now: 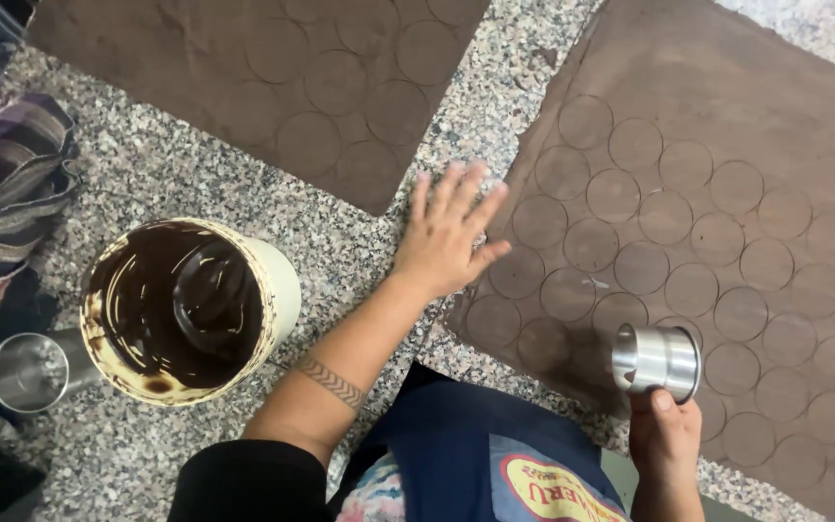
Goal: Using a circular cutter to stamp out circles from a sheet of modelling chocolate.
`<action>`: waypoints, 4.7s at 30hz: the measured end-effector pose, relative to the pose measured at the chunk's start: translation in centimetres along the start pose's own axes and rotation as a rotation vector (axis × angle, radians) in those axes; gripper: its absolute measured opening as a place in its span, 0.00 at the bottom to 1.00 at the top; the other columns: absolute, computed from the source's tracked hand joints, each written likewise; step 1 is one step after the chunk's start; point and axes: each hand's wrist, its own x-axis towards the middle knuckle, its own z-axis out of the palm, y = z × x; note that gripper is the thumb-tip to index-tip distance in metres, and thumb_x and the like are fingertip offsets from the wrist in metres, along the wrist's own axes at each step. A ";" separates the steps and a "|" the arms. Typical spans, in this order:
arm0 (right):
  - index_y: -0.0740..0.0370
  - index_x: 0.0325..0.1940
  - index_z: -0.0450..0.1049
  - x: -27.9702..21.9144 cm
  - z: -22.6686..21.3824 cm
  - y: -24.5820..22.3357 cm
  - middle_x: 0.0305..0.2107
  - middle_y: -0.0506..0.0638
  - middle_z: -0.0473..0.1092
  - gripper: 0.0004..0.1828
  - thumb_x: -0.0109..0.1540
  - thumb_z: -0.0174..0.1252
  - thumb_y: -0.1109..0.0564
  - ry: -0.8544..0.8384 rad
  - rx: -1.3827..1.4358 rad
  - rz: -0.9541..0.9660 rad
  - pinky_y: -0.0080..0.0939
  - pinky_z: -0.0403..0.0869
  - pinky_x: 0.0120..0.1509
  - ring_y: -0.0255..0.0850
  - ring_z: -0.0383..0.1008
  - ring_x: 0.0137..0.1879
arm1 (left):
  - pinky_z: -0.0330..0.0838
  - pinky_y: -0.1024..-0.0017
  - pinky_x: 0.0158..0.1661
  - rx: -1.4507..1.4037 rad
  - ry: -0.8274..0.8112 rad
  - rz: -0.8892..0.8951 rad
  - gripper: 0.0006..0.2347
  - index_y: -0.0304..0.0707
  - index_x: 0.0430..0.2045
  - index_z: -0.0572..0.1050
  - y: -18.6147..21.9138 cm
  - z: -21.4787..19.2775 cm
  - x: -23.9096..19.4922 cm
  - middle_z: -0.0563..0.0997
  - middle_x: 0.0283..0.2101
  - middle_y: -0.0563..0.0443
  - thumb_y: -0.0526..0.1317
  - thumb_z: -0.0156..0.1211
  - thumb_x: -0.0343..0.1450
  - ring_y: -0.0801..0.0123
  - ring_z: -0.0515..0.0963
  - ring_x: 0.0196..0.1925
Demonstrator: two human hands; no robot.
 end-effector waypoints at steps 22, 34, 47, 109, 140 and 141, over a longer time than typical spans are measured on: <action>0.75 0.62 0.68 1.9 -1.0 1.5 0.52 0.58 0.74 0.30 0.67 0.65 0.48 0.014 0.031 0.035 0.44 0.68 0.66 0.46 0.73 0.59 | 0.30 0.42 0.73 -0.043 -0.023 -0.002 0.35 0.42 0.76 0.56 -0.4 0.2 0.7 0.41 0.79 0.40 0.66 0.28 0.77 0.47 0.39 0.80; 0.70 0.60 0.75 17.7 3.5 -6.6 0.45 0.47 0.72 0.21 0.65 0.67 0.58 -0.078 -0.614 -0.069 0.36 0.68 0.60 0.34 0.69 0.53 | 0.49 0.43 0.73 -0.382 0.123 -0.051 0.29 0.35 0.69 0.64 1.4 -1.2 -2.9 0.56 0.76 0.32 0.57 0.47 0.78 0.37 0.55 0.76; 0.67 0.44 0.73 34.2 14.3 -6.8 0.44 0.53 0.72 0.14 0.65 0.74 0.63 -0.162 -1.126 -0.633 0.39 0.74 0.58 0.42 0.75 0.49 | 0.55 0.46 0.70 -0.475 0.038 -0.107 0.28 0.32 0.60 0.71 1.6 -0.8 -2.8 0.63 0.71 0.31 0.59 0.40 0.79 0.37 0.61 0.73; 0.65 0.55 0.74 34.8 14.1 -8.1 0.60 0.57 0.73 0.16 0.66 0.70 0.65 -0.289 -1.304 -0.603 0.39 0.77 0.61 0.45 0.79 0.55 | 0.56 0.45 0.69 -0.557 0.049 -0.087 0.24 0.32 0.51 0.75 1.2 -1.0 -2.5 0.68 0.68 0.33 0.56 0.45 0.78 0.42 0.65 0.71; 0.56 0.78 0.66 36.8 20.3 -10.6 0.71 0.60 0.62 0.42 0.63 0.65 0.37 -0.357 -1.798 -0.487 0.60 0.66 0.69 0.60 0.63 0.72 | 0.56 0.43 0.69 -0.553 0.044 -0.098 0.21 0.33 0.50 0.76 1.4 -1.0 -2.8 0.68 0.67 0.33 0.54 0.49 0.77 0.40 0.66 0.70; 0.55 0.76 0.68 36.6 20.3 -10.9 0.67 0.58 0.66 0.43 0.61 0.68 0.38 -0.322 -1.816 -0.495 0.57 0.71 0.65 0.58 0.69 0.68 | 0.56 0.43 0.69 -0.534 0.060 -0.081 0.22 0.33 0.51 0.76 1.3 -0.8 -2.6 0.68 0.67 0.34 0.55 0.48 0.77 0.41 0.66 0.70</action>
